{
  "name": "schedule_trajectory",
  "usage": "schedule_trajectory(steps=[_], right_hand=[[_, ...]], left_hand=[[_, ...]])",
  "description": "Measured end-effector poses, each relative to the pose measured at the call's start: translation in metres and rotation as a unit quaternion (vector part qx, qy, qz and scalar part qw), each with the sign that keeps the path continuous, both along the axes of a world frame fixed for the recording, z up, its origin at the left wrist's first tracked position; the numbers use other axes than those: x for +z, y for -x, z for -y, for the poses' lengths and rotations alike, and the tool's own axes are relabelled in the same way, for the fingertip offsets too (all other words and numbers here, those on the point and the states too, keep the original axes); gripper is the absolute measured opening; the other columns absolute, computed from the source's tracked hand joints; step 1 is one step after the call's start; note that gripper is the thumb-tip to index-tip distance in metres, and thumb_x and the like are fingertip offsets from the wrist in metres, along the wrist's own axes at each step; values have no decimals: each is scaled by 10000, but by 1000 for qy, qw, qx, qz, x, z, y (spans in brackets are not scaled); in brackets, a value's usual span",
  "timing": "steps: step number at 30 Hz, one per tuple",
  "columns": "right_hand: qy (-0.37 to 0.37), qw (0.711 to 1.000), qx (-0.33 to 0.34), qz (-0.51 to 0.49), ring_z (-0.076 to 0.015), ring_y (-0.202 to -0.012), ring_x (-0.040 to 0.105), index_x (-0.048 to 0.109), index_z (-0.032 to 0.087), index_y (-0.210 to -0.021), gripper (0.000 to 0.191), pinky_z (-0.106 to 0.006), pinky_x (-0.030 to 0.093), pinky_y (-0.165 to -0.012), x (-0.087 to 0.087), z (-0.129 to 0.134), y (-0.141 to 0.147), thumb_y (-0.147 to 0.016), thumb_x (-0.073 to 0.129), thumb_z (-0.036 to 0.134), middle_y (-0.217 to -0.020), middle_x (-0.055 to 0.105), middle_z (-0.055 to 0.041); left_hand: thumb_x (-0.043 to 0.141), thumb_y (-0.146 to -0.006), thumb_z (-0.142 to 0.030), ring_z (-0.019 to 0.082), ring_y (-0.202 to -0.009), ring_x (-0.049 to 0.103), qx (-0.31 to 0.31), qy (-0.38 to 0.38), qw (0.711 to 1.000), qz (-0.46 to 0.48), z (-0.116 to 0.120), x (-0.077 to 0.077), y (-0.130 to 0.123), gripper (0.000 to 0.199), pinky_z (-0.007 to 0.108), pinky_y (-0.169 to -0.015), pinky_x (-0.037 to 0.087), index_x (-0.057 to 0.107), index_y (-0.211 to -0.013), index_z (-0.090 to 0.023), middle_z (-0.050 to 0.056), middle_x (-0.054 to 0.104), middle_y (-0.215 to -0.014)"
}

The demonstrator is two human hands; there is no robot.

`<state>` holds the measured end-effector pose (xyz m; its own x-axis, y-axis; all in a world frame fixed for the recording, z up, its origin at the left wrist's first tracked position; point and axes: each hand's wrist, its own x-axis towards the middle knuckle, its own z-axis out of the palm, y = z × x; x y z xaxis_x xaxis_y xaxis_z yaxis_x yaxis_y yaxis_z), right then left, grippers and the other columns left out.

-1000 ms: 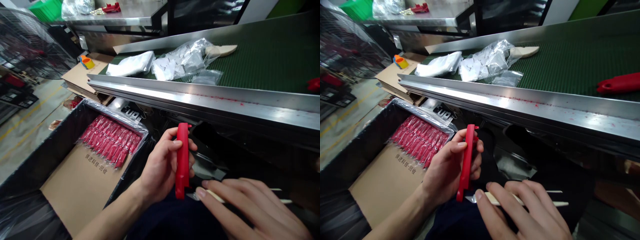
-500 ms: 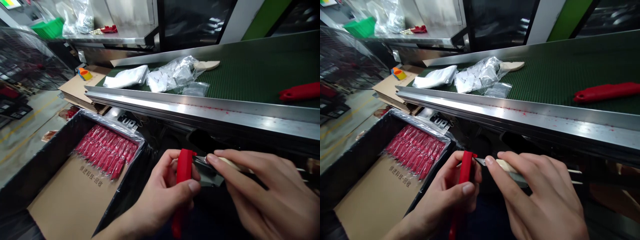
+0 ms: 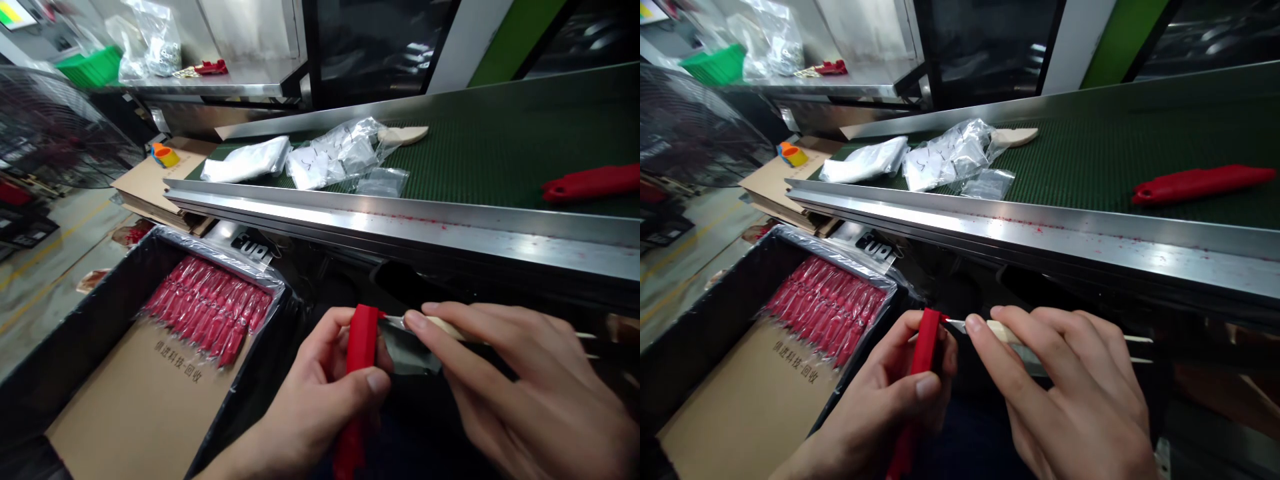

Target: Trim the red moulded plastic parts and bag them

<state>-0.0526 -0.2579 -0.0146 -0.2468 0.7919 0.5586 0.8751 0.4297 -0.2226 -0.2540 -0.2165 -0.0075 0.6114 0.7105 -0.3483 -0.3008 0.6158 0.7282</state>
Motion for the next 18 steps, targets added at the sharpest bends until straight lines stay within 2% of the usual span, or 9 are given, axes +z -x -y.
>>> schedule_trajectory(steps=[6,11,18], right_hand=[[10,998,-14,-63,-249,-988,614,620,208,-1273,427,-406,434,-797,0,-4,-5,-891,555,29,-1133,652,-95],[4,995,19,-101,-222,-1003,602,638,164,-1237,433,-387,453,-800,1,0,2,-869,552,-47,-1134,634,-108],[8,992,27,-122,-205,-1025,585,641,147,-1219,417,-376,454,-818,-3,4,12,-872,535,-59,-1151,618,-112]], left_hand=[[758,-808,-248,19,-588,524,-41,11,999,18,5,1,1,282,98,-517,429,570,-1006,-176,19,619,-881],[642,-873,-244,20,-506,531,-6,44,995,91,4,-6,-2,235,119,-438,455,533,-1079,-211,18,617,-955],[549,-910,-208,24,-550,533,-20,92,983,155,3,-6,-2,177,109,-444,471,544,-1087,-203,29,599,-964]])
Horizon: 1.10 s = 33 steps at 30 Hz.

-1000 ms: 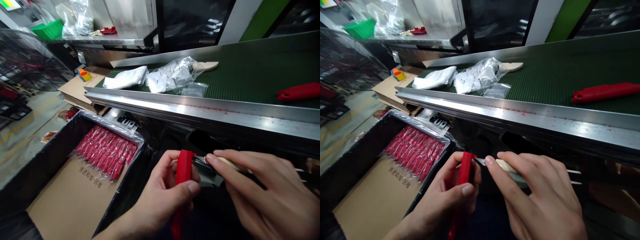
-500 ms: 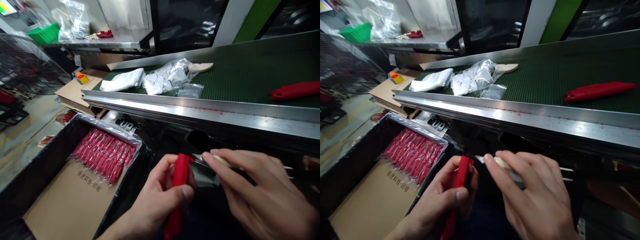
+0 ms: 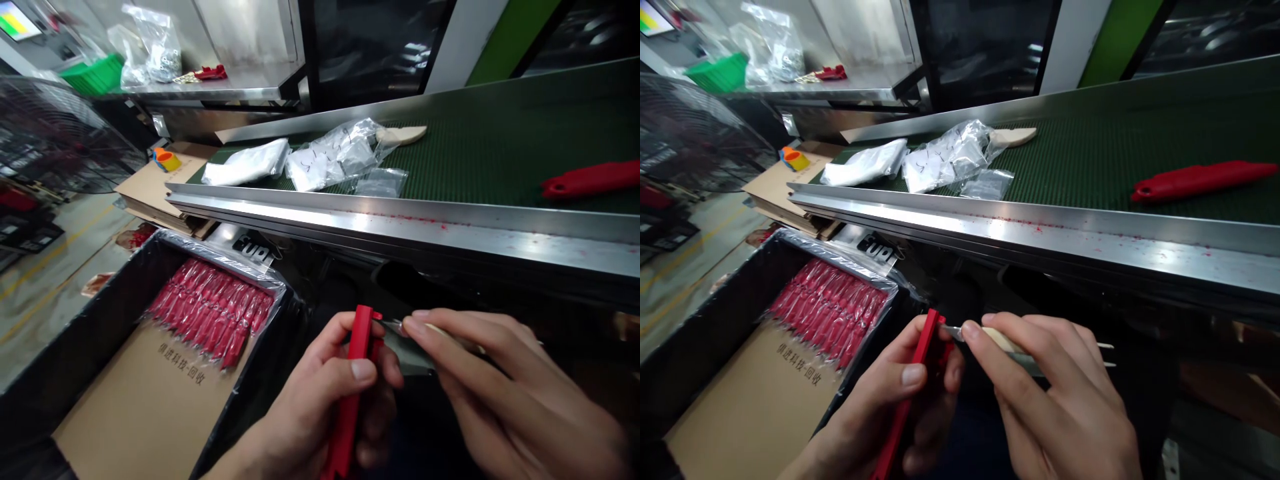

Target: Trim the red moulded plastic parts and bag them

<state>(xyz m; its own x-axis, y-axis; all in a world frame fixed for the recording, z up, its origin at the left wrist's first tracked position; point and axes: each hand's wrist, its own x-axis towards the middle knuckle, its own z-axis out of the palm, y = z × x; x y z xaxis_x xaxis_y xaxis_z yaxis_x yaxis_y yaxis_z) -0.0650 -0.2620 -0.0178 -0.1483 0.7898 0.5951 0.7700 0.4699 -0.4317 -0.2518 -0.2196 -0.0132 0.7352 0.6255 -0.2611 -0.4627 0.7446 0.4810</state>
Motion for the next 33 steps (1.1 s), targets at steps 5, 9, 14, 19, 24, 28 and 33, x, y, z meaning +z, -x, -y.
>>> schedule_trajectory(steps=[5,9,14,19,24,28,33], right_hand=[[8,1000,-7,-2,-198,-1043,578,648,145,-1207,392,-364,449,-829,-1,0,3,-886,532,-47,-1159,616,-108],[10,1000,-20,-13,-200,-1047,583,656,154,-1207,387,-365,456,-841,-5,-2,3,-884,548,-29,-1149,624,-102],[33,995,-52,-76,-169,-1029,615,658,192,-1215,368,-324,469,-830,-7,-3,0,-903,559,23,-1154,636,-67],[23,998,-15,-49,-200,-1046,599,645,208,-1230,431,-365,462,-820,-2,0,0,-880,543,-22,-1183,612,-79],[-11,1000,14,6,-218,-1034,568,647,160,-1198,417,-408,426,-844,-1,1,-1,-856,550,-58,-1158,604,-109],[-3,1000,7,15,-225,-1031,564,639,176,-1228,440,-418,414,-855,-2,2,-1,-858,558,-50,-1170,601,-108],[-7,999,12,31,-232,-1023,569,624,191,-1249,468,-418,411,-858,-4,2,-4,-849,553,-42,-1177,601,-101]], left_hand=[[521,-932,-222,28,-581,541,-3,19,999,27,2,2,1,218,99,-455,469,546,-1148,-230,37,588,-1002],[562,-909,-242,27,-547,520,-15,18,999,26,4,-2,2,223,100,-433,448,563,-1132,-224,38,598,-971],[661,-829,-291,36,-492,546,-57,-8,995,78,6,-5,0,363,102,-440,445,566,-1155,-161,88,665,-861],[456,-943,-284,59,-478,568,-10,47,996,73,6,0,-3,232,107,-356,423,545,-1127,-175,89,651,-900],[390,-967,-307,65,-481,581,3,61,995,81,6,2,-4,234,109,-368,436,532,-1082,-160,80,638,-865],[384,-961,-309,61,-465,572,2,57,994,92,8,0,-5,239,105,-383,428,523,-1077,-153,76,635,-841],[385,-958,-313,61,-458,568,12,61,993,97,9,0,-5,245,108,-382,423,524,-1079,-151,81,634,-844]])
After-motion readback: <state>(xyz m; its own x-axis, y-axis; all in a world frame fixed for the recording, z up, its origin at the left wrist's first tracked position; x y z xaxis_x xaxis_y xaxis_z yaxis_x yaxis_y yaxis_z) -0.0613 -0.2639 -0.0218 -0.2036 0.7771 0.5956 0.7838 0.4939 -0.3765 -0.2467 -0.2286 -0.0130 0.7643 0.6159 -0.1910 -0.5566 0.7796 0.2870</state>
